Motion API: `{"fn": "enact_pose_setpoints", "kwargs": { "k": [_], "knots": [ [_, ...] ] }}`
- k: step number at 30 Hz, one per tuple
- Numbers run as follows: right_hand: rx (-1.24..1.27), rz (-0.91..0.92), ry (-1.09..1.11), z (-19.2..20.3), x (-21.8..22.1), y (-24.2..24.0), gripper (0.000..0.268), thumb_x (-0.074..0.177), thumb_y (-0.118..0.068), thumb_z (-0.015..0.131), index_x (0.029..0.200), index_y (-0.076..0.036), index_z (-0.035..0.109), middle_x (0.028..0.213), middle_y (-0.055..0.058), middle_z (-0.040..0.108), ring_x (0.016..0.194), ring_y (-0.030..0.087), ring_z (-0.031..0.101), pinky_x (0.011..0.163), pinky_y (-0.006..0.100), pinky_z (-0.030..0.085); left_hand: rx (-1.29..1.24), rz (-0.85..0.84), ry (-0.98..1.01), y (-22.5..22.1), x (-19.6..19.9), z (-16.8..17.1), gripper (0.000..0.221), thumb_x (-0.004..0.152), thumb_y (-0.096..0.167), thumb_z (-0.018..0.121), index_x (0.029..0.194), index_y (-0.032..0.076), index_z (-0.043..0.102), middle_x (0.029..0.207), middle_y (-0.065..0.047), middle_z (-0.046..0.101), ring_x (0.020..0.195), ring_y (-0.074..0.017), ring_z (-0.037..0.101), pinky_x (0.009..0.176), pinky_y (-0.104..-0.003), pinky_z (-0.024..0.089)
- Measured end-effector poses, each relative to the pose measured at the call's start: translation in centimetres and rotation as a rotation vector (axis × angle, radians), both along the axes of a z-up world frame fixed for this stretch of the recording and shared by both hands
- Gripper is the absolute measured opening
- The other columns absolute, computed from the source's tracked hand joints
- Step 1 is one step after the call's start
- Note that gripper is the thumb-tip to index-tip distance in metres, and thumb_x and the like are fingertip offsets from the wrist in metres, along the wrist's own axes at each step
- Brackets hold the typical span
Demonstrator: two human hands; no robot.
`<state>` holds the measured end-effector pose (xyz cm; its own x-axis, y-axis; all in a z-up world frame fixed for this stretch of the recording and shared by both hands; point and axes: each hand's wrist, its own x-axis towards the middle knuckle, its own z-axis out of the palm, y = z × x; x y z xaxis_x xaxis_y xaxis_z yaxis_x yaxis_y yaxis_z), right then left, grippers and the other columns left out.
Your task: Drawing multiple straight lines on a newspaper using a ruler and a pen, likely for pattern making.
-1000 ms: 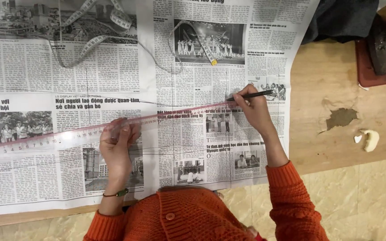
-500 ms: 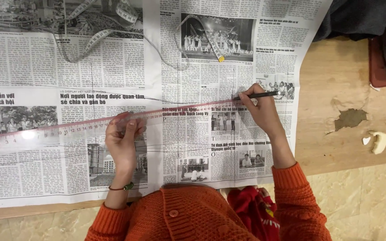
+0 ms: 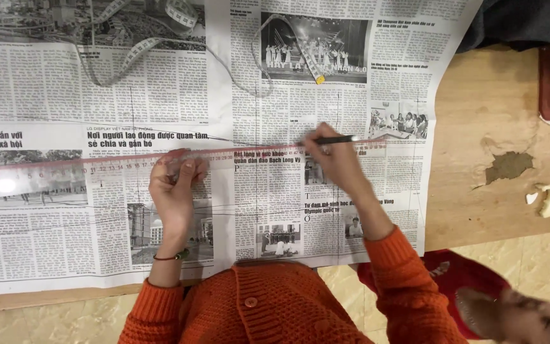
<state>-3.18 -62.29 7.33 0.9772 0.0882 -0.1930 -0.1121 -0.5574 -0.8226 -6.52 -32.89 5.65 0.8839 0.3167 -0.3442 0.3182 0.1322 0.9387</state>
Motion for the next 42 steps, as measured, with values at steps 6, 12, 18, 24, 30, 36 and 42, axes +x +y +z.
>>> {"fn": "enact_pose_setpoints", "kwargs": {
  "k": [6, 12, 18, 24, 30, 36, 42],
  "knots": [
    [-0.010, -0.018, 0.002, -0.3, -0.1, -0.2, 0.009, 0.099, -0.016, 0.073, 0.097, -0.009, 0.067, 0.090, 0.012, 0.075, 0.092, 0.029, 0.075, 0.085, 0.043, 0.058, -0.132, 0.031, -0.029, -0.1, 0.7, 0.2, 0.014, 0.105, -0.005, 0.054, 0.117, 0.003, 0.055, 0.092, -0.013, 0.068, 0.083, -0.0213, 0.064, 0.071, -0.036, 0.056],
    [0.243, 0.061, -0.288, -6.4, 0.7, 9.7, 0.006, 0.096, -0.016, 0.073, 0.099, -0.011, 0.074, 0.086, 0.011, 0.072, 0.087, 0.030, 0.073, 0.082, 0.043, 0.062, -0.123, 0.023, 0.001, -0.1, 1.1, 0.5, 0.013, 0.104, 0.001, 0.057, 0.115, 0.008, 0.056, 0.094, -0.010, 0.071, 0.085, -0.0208, 0.071, 0.072, -0.032, 0.062],
    [0.270, 0.364, -0.654, -2.6, -5.9, 19.4, 0.036, 0.106, -0.024, 0.062, 0.142, -0.029, 0.060, 0.135, 0.006, 0.067, 0.131, 0.031, 0.064, 0.118, 0.054, 0.047, -0.160, -0.031, -0.003, 1.2, -0.8, 0.6, 0.025, 0.103, 0.023, 0.065, 0.119, 0.008, 0.054, 0.116, -0.018, 0.068, 0.100, -0.0340, 0.073, 0.086, -0.051, 0.061],
    [-0.065, 0.252, -0.607, 2.3, -12.4, 8.9, 0.035, 0.095, -0.014, 0.072, 0.130, -0.017, 0.071, 0.119, 0.020, 0.068, 0.123, 0.042, 0.063, 0.111, 0.060, 0.044, -0.334, -0.117, 0.162, 6.4, -8.0, -2.7, 0.020, 0.106, 0.015, 0.057, 0.125, 0.015, 0.055, 0.110, -0.017, 0.070, 0.103, -0.0276, 0.073, 0.089, -0.039, 0.059],
    [-0.315, 0.052, -0.544, 1.7, -22.1, 5.7, 0.026, 0.091, -0.014, 0.082, 0.111, -0.009, 0.065, 0.111, 0.010, 0.070, 0.109, 0.029, 0.065, 0.102, 0.045, 0.048, -0.514, -0.375, 0.237, 6.2, -12.7, -1.4, 0.008, 0.100, 0.010, 0.063, 0.106, 0.014, 0.066, 0.104, -0.010, 0.077, 0.093, -0.0199, 0.074, 0.087, -0.033, 0.060],
    [-0.077, -0.219, -0.339, 1.5, -27.6, 8.7, 0.020, 0.095, -0.010, 0.074, 0.107, -0.007, 0.059, 0.101, 0.012, 0.071, 0.086, 0.024, 0.069, 0.076, 0.034, 0.053, -0.309, -0.627, 0.227, 3.9, -12.6, 1.8, 0.024, 0.101, 0.013, 0.056, 0.121, 0.002, 0.064, 0.107, -0.021, 0.075, 0.093, -0.0298, 0.077, 0.084, -0.036, 0.065],
    [-0.104, -0.419, -0.325, 0.5, -29.3, 11.2, 0.019, 0.085, -0.009, 0.082, 0.098, -0.012, 0.069, 0.091, 0.009, 0.075, 0.080, 0.031, 0.073, 0.071, 0.040, 0.058, -0.277, -0.553, 0.212, 2.7, -12.3, 3.3, 0.031, 0.105, 0.023, 0.054, 0.122, -0.002, 0.062, 0.098, -0.023, 0.073, 0.092, -0.0336, 0.076, 0.085, -0.046, 0.062]
  ]
}}
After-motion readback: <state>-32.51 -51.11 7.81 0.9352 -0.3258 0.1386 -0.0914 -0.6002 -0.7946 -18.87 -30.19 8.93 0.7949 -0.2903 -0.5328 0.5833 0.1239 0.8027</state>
